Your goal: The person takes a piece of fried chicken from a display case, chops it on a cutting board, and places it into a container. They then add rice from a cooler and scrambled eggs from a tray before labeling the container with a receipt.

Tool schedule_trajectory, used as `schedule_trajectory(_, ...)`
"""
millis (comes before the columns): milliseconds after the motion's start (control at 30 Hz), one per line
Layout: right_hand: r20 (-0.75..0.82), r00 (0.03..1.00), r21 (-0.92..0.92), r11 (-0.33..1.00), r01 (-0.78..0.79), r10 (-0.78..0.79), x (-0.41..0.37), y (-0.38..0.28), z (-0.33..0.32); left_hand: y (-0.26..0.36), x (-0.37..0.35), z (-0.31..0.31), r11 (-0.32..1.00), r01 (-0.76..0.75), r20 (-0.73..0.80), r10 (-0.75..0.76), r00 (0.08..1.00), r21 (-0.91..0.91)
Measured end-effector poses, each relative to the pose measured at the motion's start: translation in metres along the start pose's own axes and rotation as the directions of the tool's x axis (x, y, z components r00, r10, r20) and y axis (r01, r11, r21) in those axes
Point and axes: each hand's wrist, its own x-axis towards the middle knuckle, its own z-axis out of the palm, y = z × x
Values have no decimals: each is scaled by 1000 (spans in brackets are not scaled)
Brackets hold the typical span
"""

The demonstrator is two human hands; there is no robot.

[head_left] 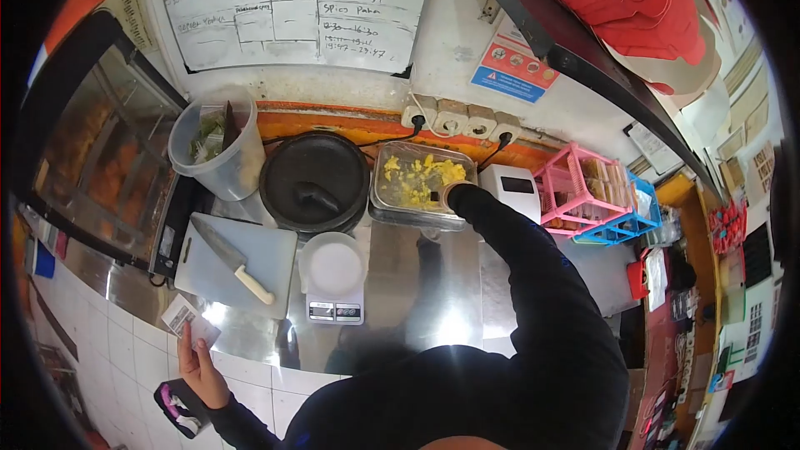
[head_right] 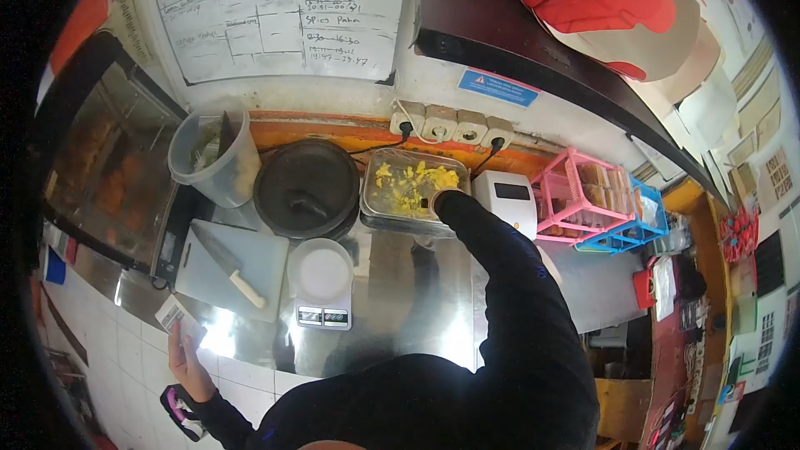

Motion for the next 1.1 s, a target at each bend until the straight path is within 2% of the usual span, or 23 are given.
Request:
schedule_trajectory(267,78,993,15,996,-90,89,17,1,31,12,-13,-23,994,-45,-26,48,999,99)
schedule_trajectory(367,107,989,14,995,-101,99,18,6,35,10,-16,-27,997,-33,-85,39,996,67)
schedule_trajectory(500,144,985,24,995,-100,96,15,11,31,13,-17,-19,995,-47,-67,53,996,87)
schedule_trajectory(567,187,977,2,994,-106,104,32,25,58,15,-16,-12,998,-38,-48,41,998,51)
schedule_trajectory(667,256,965,-4,998,-55,54,22,21,37,20,-15,-3,1000,-21,-37,22,999,21)
schedule_trajectory(767,352,935,-32,998,50,-36,38,30,49,24,-17,-5,997,-43,-35,45,998,58)
schedule_trajectory(867,420,907,-40,999,13,5,30,23,26,27,-25,-12,984,-89,-69,101,993,154)
schedule_trajectory(900,425,902,-36,994,108,-83,23,21,17,31,-30,-15,987,-61,-75,73,995,151)
schedule_trajectory(1000,421,905,205,978,-32,-59,16,24,-3,44,-48,-19,991,-16,-99,28,995,129)
schedule_trajectory(1067,347,938,468,869,-160,-15,-6,23,-26,44,-60,-21,994,-37,-121,49,991,105)
schedule_trajectory(1100,463,886,551,785,-282,-6,1,30,-25,45,-67,-21,994,-42,-124,55,991,105)
